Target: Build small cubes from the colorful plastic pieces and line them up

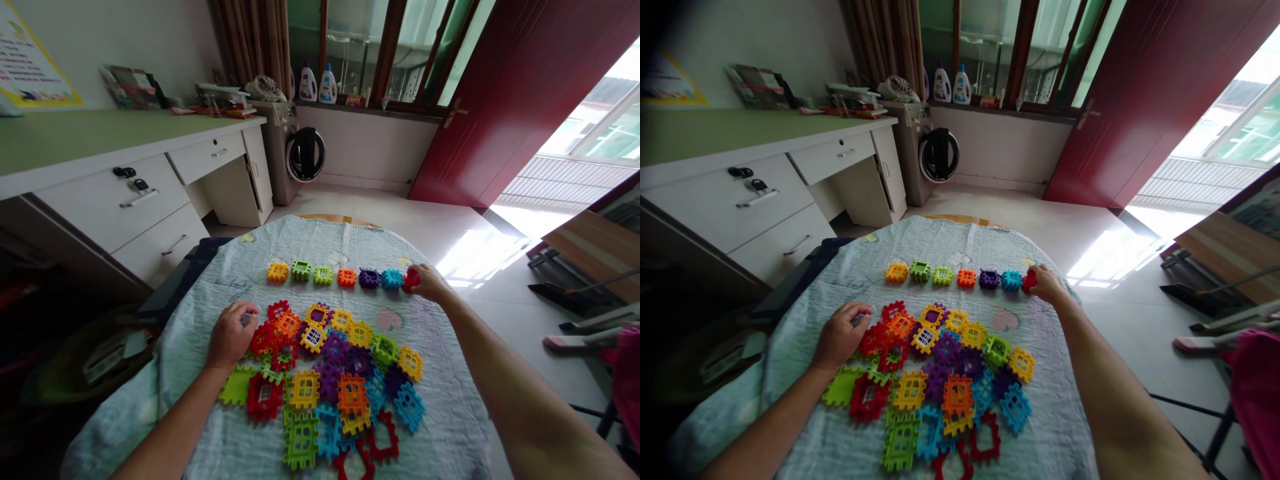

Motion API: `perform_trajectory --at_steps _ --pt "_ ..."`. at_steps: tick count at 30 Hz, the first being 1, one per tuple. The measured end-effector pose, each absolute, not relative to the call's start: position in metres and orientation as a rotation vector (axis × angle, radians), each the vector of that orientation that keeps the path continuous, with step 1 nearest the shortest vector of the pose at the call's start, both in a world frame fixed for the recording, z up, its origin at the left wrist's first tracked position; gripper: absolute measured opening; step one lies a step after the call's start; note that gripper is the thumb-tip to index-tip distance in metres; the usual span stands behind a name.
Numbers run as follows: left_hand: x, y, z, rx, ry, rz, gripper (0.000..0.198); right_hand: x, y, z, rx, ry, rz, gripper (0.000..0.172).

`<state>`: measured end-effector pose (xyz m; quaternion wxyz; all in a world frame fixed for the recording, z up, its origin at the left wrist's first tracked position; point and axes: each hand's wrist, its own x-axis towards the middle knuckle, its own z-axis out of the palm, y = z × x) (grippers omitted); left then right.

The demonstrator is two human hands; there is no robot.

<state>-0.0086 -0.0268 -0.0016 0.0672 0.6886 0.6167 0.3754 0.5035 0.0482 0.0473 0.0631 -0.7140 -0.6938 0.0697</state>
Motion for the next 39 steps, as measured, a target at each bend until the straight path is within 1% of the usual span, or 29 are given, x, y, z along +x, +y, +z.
perform_trajectory --at_steps 3,8,10,14,39 --pt "-0.0081 -0.0273 -0.0006 2.068 1.868 1.131 0.015 0.5021 0.0552 0.0453 -2.157 -2.175 0.256 0.051" --pt "-0.0076 -0.0275 0.0003 2.068 1.867 1.123 0.015 0.4993 0.0578 0.0451 -2.129 -2.222 0.315 0.063" --pt "-0.0077 -0.0273 0.0 2.064 1.866 1.122 0.015 0.4995 0.0574 0.0466 -2.136 -2.225 0.327 0.059" --pt "-0.0085 -0.0272 -0.001 2.057 1.858 1.13 0.015 0.5023 0.0565 0.0493 -2.155 -2.212 0.335 0.046" --pt "-0.0067 -0.0277 0.0021 2.048 1.867 1.118 0.015 0.5061 0.0569 0.0473 -2.183 -2.219 0.281 0.032"
